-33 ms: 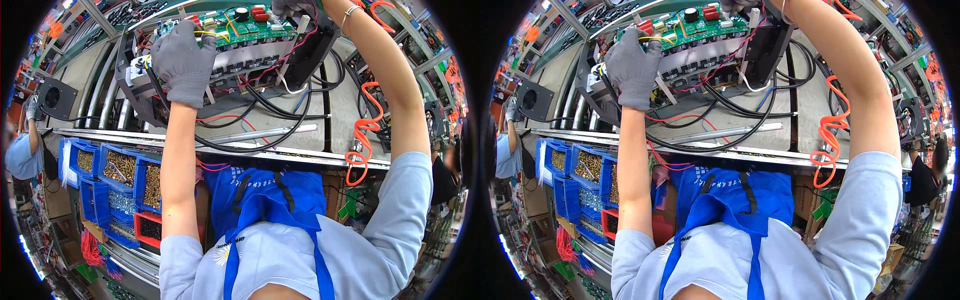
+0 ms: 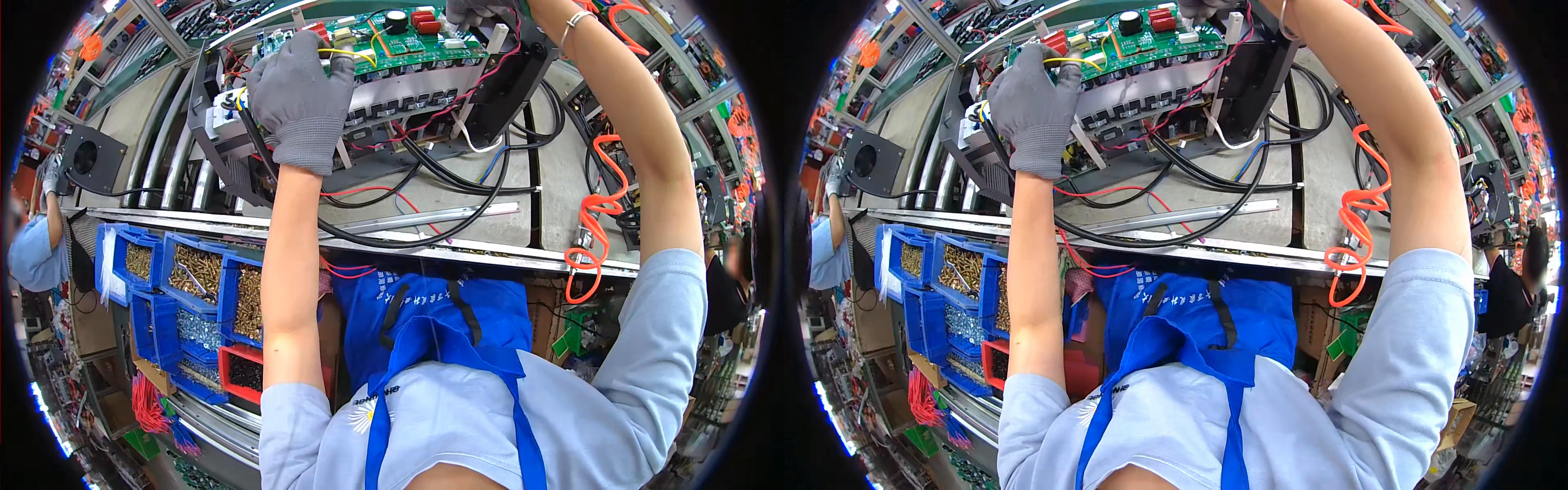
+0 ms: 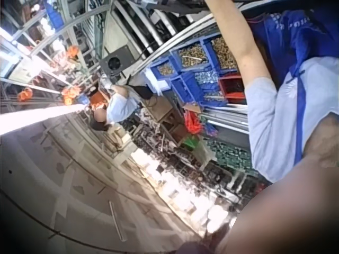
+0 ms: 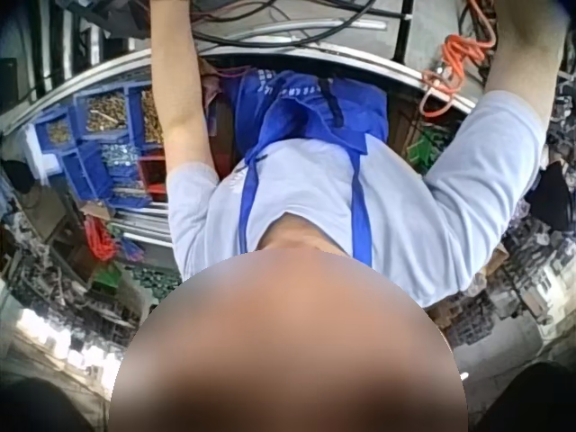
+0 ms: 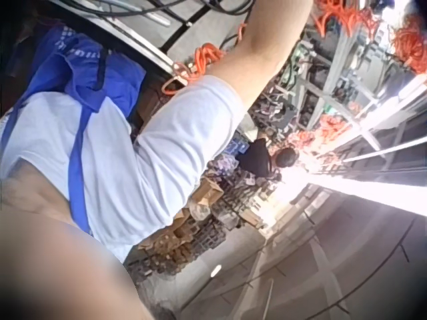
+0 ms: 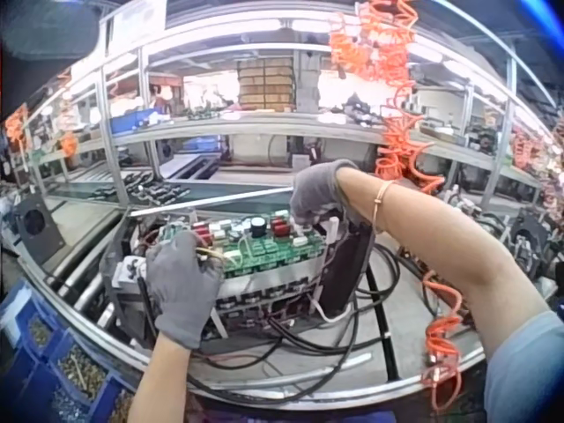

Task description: Assembling electronic components into a metal chassis using manual and power tools on an assembly line.

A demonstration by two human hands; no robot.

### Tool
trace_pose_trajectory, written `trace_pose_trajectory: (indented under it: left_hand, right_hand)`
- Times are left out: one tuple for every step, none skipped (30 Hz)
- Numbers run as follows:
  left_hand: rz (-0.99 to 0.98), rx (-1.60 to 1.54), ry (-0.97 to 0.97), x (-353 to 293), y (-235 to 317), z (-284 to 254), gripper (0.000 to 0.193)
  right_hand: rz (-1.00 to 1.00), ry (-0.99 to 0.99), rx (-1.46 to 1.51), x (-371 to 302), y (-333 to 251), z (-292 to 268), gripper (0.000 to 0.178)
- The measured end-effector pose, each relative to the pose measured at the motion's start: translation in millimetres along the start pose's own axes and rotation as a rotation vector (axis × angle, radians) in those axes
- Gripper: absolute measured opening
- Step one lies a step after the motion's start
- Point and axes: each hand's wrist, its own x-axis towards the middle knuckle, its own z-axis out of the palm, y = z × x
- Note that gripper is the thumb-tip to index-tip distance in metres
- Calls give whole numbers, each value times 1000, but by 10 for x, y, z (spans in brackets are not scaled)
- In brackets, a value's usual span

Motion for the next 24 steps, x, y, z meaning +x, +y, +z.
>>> trace_pose_trajectory:
  left_hand:
    - [4,13,-2,5,3,9,32]
    - [8,28,-4,2,1,14,32]
    - [6,32,-7,-6,-6,16,32]
    - [15,43,7,-14,-16,15,33]
    - [23,55,20,-21,-32,11,33]
    - [27,49,22,-11,-26,39,33]
    - [30,21,17,-10,-13,43,33]
    - [34,-8,13,-6,1,47,33]
    - [33,-16,14,9,23,49,33]
    - [24,-10,-8,9,6,30,33]
    - [15,-4,-29,1,-14,16,34]
    - [12,5,-35,-18,-44,1,34]
    - [11,25,-34,-40,-82,-20,34]
    - [17,20,-25,-31,-53,-11,35]
    - [20,4,-20,-19,-22,5,35]
    - [29,8,-5,-12,-20,19,35]
    - [38,12,9,-8,-15,29,35]
    - [38,8,12,-10,-7,33,35]
    - [33,8,-4,-19,-20,27,35]
    - [29,6,-21,-26,-29,20,35]
    - [28,7,-21,-21,-22,12,35]
    - [6,24,-42,-11,-1,-9,35]
    - [-17,40,-64,-9,8,-20,35]
    - [-18,40,-66,-22,-10,-17,35]
  right_hand:
    - [18,59,46,-82,-33,-2,32]
    - [35,119,91,-127,-60,-1,32]
    - [-27,111,70,-90,-42,17,31]
    - [-32,110,71,-85,-28,11,31]
    - [-40,46,172,-93,-11,-26,30]
    - [-33,-16,273,-124,46,-60,30]
    - [-28,-82,372,-161,89,-87,30]
    - [-22,-84,371,-198,121,-99,30]
    - [14,-93,364,-243,149,-109,30]
    - [30,-104,362,-254,91,-119,31]
    - [-17,-84,299,-262,23,-135,30]
    - [-27,-87,301,-257,-61,-145,30]
    - [-16,-68,246,-245,-155,-156,30]
    - [22,-47,186,-308,-156,-174,29]
    - [38,-48,182,-308,-102,-159,29]
    - [36,-62,183,-246,-82,-136,28]
    - [33,-76,183,-202,-56,-113,27]
    - [37,-75,181,-175,-16,-91,27]
    - [55,-76,178,-164,-42,-92,27]
    - [74,-78,176,-156,-63,-97,27]
    - [73,-78,175,-156,-75,-101,27]
    - [77,-62,206,-197,-118,-116,27]
    - [80,-48,238,-217,-145,-122,27]
    - [79,-50,238,-201,-150,-119,27]
